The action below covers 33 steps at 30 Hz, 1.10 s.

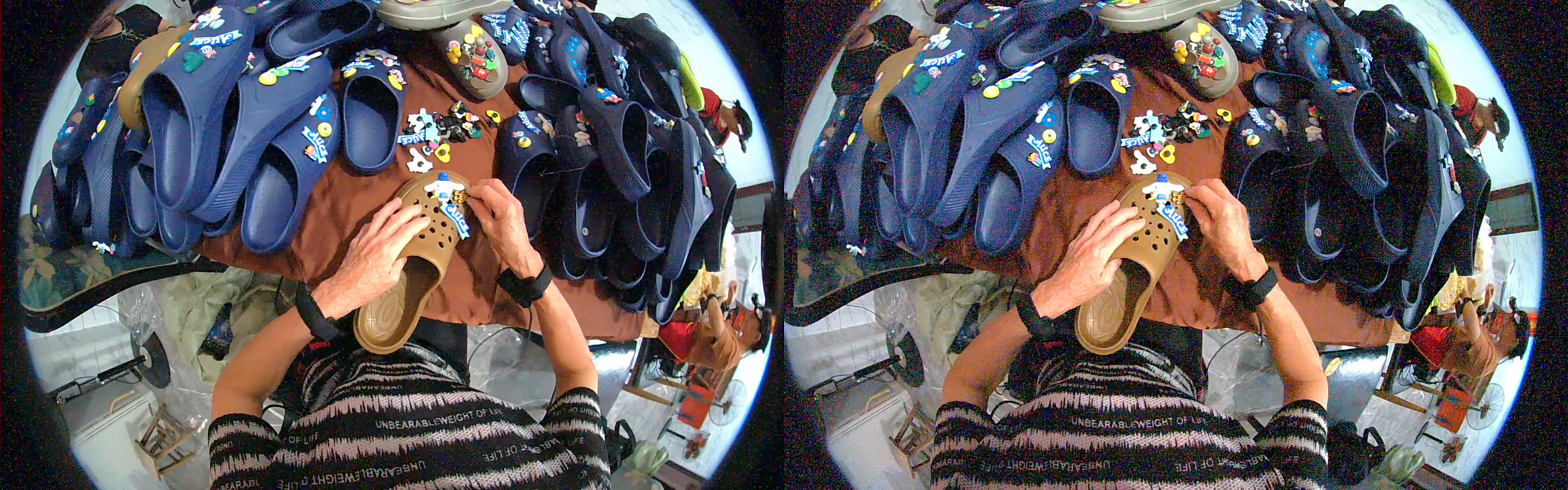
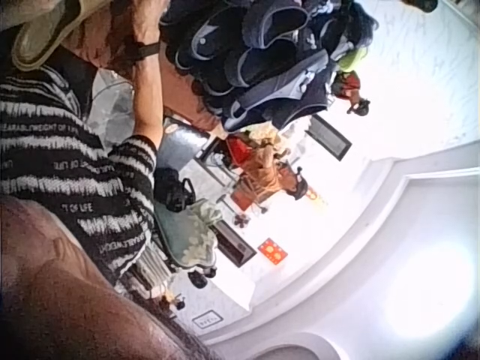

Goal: Attach decorative charms to clogs.

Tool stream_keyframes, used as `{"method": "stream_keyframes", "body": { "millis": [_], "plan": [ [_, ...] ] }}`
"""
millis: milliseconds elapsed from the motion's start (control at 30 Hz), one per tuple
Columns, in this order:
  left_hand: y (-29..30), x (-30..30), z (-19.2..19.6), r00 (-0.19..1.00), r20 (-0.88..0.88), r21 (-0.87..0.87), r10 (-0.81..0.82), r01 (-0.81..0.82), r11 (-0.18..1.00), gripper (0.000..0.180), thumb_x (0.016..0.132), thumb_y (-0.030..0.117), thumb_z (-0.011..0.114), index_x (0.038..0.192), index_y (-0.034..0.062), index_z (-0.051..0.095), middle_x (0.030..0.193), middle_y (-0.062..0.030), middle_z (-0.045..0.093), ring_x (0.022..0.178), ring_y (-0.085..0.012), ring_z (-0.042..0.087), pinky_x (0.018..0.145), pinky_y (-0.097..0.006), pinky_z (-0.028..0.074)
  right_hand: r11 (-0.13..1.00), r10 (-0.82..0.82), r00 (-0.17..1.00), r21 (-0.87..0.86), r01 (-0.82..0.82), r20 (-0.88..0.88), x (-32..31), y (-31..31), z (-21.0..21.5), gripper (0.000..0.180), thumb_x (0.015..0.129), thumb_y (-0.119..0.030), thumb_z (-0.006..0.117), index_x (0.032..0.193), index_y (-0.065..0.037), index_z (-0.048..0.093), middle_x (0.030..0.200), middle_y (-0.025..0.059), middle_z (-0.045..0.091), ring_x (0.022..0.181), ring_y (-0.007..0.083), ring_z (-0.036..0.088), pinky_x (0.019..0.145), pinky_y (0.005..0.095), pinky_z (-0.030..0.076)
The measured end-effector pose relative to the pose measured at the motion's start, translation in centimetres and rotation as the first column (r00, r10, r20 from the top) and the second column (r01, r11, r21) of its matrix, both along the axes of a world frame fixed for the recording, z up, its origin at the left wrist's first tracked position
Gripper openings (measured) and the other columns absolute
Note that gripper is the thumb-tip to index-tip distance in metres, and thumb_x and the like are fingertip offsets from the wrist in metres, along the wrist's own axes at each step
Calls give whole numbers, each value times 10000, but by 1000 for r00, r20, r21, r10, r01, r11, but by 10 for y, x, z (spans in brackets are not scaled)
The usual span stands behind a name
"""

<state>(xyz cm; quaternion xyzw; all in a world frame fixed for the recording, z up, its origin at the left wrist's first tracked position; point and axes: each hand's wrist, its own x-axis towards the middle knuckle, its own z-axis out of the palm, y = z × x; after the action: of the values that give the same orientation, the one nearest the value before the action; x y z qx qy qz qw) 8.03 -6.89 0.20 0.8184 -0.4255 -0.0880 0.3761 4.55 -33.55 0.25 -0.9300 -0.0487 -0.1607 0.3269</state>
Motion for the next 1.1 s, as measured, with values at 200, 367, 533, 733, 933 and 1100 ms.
{"method": "stream_keyframes", "body": {
  "millis": [200,367,533,733,933,1100],
  "plan": [
    [-1,-1,1,1000,-2,-4,5,-5,1000,726,723,-119,648,1410,80,521,1510,-127,446,1470,-380,328,1206,-482,336,997,28,999,-78,-31,-44,4,3,12,71,913,-80,679,976,-49,665,931,140,632,861,368,662,741,427,542],
    [0,-1,1,1000,-7,0,9,-9,1000,721,726,-115,649,1409,79,522,1510,-129,447,1469,-378,331,1203,-483,339,996,-21,993,-91,10,-120,2,6,12,110,926,-148,680,941,-42,656,907,150,631,842,381,655,721,460,528],
    [-1,0,1,1000,10,4,10,-10,1000,722,727,-109,656,1409,84,523,1511,-128,446,1464,-378,339,1200,-484,343,990,-110,965,-108,86,-237,0,12,17,201,937,-234,688,945,-34,669,877,166,657,824,369,670,720,449,526],
    [1,-1,-3,1000,13,8,19,-19,1000,724,724,-106,654,1408,86,520,1509,-126,445,1464,-378,337,1198,-484,343,985,-75,845,91,144,-529,2,7,24,183,932,-188,689,1012,-24,685,933,162,677,864,336,700,724,405,543],
    [0,0,0,1000,14,18,13,-13,1000,728,724,-106,653,1412,91,519,1513,-122,439,1466,-379,332,1201,-486,340,993,108,992,-38,-111,-61,1,7,24,160,888,-54,703,1045,-31,677,1097,145,660,896,350,691,746,406,565],
    [-1,-1,-1,1000,8,-1,14,-14,1000,726,726,-105,647,1413,91,518,1510,-125,445,1465,-379,333,1202,-490,339,993,41,998,-110,-47,-57,2,9,17,116,888,-83,705,999,-58,685,975,130,635,866,369,674,733,436,559]
  ]
}}
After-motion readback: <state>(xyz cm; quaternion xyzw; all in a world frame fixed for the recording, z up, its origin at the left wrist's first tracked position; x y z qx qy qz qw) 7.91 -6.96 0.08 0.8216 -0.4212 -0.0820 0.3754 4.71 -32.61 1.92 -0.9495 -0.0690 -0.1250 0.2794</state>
